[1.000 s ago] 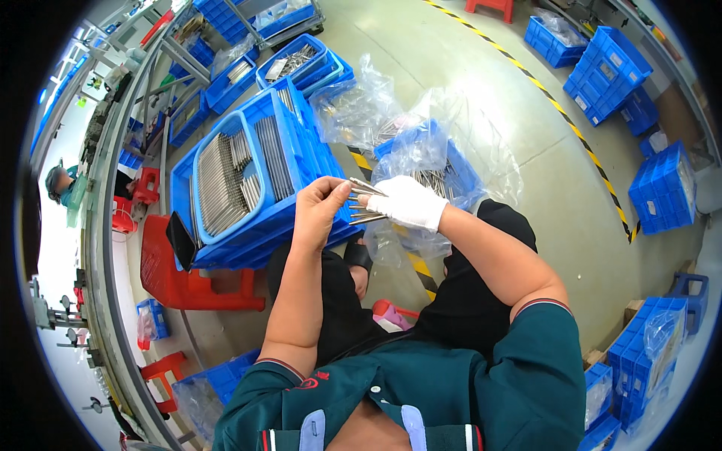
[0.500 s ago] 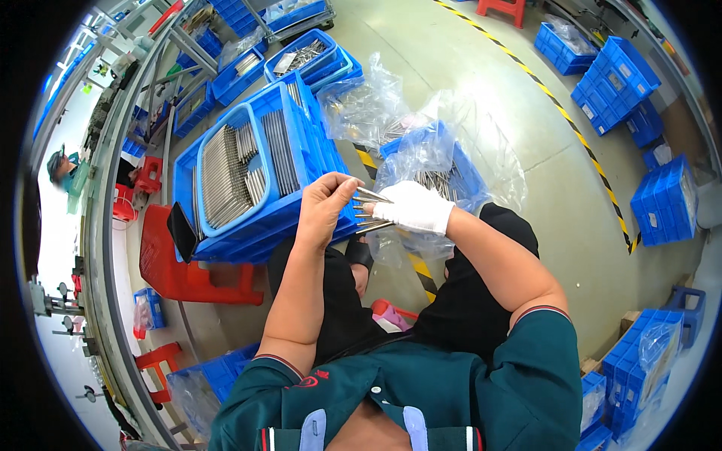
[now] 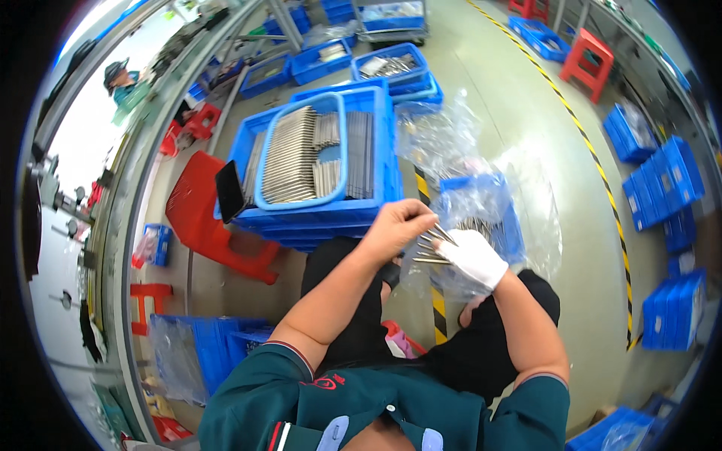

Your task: The person sits on the floor in a factory setting and sorts small metal rods. They pick up handfuls of rods from a plastic bag, inspect them, and place them into a blue plastic crate. The person repeats this process throughout the video.

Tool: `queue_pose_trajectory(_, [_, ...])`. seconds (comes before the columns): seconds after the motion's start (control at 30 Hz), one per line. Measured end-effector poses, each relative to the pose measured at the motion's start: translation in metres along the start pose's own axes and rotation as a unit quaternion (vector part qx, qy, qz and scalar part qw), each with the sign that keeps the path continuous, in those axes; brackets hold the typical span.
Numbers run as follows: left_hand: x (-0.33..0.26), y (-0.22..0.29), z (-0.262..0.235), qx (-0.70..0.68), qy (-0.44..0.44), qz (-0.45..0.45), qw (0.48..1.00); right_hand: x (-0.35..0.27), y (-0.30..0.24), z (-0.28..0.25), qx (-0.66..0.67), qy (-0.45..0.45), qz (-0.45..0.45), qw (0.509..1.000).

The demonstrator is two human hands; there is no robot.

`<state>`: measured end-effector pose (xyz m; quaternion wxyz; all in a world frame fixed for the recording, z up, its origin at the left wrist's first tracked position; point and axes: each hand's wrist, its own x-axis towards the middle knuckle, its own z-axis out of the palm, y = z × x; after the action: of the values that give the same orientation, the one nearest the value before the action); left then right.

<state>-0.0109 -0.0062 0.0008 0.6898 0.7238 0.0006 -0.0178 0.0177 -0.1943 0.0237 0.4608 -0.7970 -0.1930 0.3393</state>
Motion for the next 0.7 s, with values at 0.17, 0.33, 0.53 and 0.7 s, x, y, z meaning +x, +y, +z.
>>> queue_pose_trajectory(0.17, [0.001,0.0,-0.006,0.042,0.136,0.103,0.985,0.007,0.012,-0.012,0.045,0.019,-0.009,0.999])
queue_pose_trajectory(0.33, [0.003,-0.016,0.0,-0.159,0.082,-0.009,0.984,0.003,0.001,-0.021,0.366,-0.026,-0.049,0.929])
queue_pose_trajectory(0.53, [0.005,-0.027,-0.001,-0.254,0.056,-0.095,0.961,0.009,-0.012,-0.009,0.327,-0.056,-0.011,0.943])
queue_pose_trajectory(0.7, [0.002,-0.028,-0.005,-0.272,0.069,-0.154,0.947,0.02,-0.036,0.0,0.339,-0.056,0.027,0.939])
